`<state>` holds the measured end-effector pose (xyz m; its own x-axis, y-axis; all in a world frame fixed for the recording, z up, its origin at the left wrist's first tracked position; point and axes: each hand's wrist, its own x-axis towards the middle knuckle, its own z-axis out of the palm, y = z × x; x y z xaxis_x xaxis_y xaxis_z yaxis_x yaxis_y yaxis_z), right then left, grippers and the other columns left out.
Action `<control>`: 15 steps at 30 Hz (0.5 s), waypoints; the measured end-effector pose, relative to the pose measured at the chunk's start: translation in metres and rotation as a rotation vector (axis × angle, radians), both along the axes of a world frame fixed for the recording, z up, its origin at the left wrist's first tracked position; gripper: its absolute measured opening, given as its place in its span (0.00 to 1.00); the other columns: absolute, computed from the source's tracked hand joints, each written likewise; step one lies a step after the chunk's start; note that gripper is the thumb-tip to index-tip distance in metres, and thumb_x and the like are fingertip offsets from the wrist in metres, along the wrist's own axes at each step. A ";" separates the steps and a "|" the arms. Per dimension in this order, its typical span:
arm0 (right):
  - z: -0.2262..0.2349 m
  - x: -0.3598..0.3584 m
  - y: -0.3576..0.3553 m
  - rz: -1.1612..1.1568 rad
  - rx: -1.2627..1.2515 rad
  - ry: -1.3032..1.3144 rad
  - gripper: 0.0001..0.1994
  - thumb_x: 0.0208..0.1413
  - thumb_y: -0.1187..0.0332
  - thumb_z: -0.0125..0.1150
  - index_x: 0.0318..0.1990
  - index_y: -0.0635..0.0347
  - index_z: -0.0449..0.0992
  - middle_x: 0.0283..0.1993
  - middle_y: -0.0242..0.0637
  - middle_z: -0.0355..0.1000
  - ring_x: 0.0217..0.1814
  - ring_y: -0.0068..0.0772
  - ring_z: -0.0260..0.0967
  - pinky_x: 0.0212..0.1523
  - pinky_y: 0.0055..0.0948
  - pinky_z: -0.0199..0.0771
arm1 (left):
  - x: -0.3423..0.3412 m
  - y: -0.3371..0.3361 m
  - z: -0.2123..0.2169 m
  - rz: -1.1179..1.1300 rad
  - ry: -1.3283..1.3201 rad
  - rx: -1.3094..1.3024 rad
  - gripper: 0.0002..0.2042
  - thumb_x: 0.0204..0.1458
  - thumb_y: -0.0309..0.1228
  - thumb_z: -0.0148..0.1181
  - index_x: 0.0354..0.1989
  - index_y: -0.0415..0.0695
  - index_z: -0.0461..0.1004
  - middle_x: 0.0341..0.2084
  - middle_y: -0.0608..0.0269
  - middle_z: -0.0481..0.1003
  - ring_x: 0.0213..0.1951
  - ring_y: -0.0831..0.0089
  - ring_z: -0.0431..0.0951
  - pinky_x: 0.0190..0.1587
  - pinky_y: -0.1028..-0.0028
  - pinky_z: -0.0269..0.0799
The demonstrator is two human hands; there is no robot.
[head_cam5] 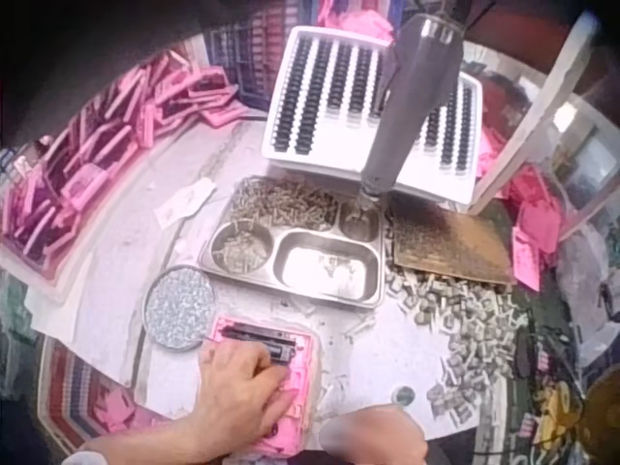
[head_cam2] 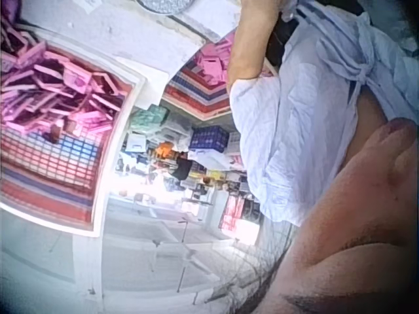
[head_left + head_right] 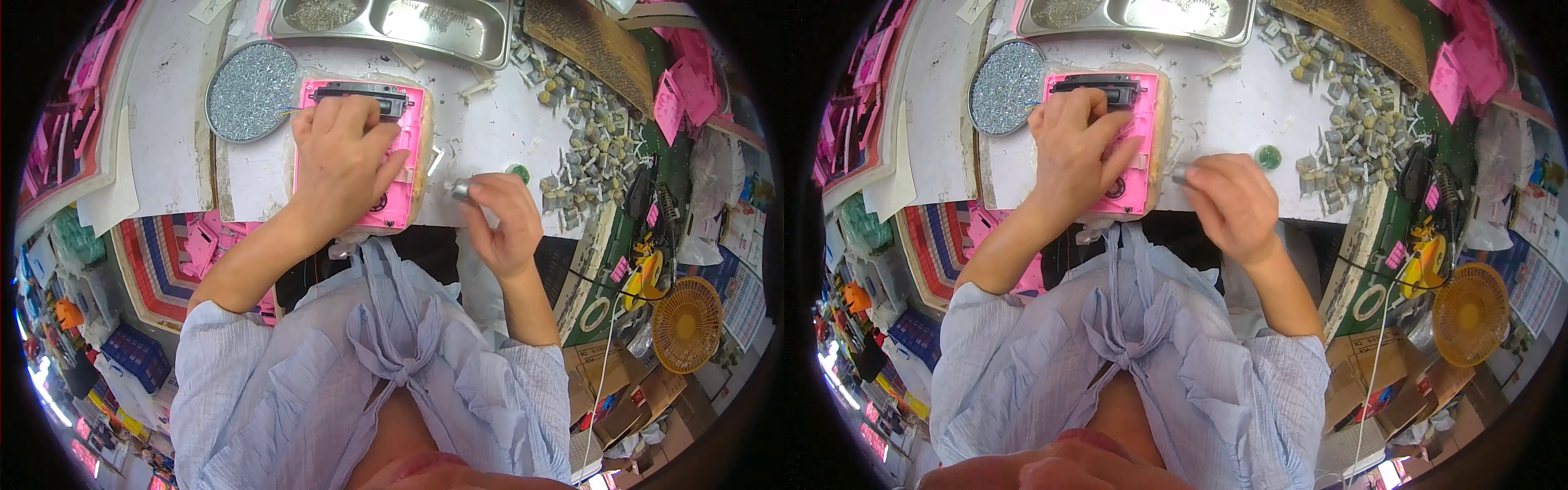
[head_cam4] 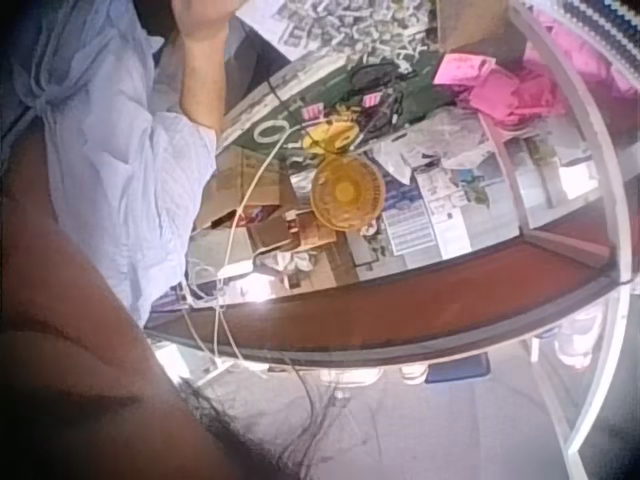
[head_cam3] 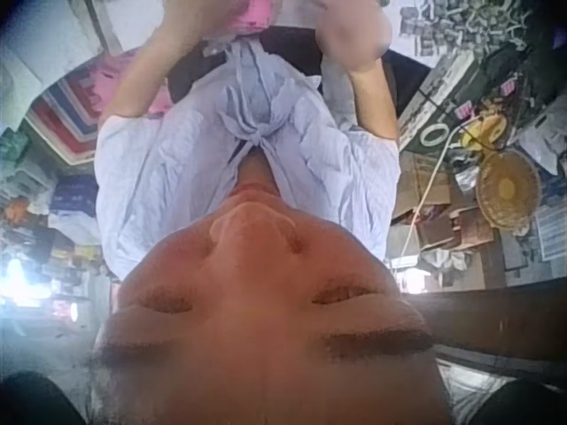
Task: Soldering wires and assembling electronic components into a pink toy casing.
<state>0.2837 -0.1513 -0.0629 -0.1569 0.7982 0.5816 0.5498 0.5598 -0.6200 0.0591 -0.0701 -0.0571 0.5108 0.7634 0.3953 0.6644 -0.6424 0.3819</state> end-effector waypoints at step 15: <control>-0.013 -0.041 0.055 -0.071 -0.260 -0.221 0.14 0.51 0.69 0.70 0.45 0.56 0.79 0.65 0.46 0.68 0.67 0.62 0.56 0.66 0.51 0.57 | -0.058 -0.016 -0.011 -0.265 -0.128 -0.183 0.14 0.41 0.30 0.73 0.39 0.50 0.82 0.35 0.68 0.74 0.40 0.62 0.73 0.49 0.61 0.64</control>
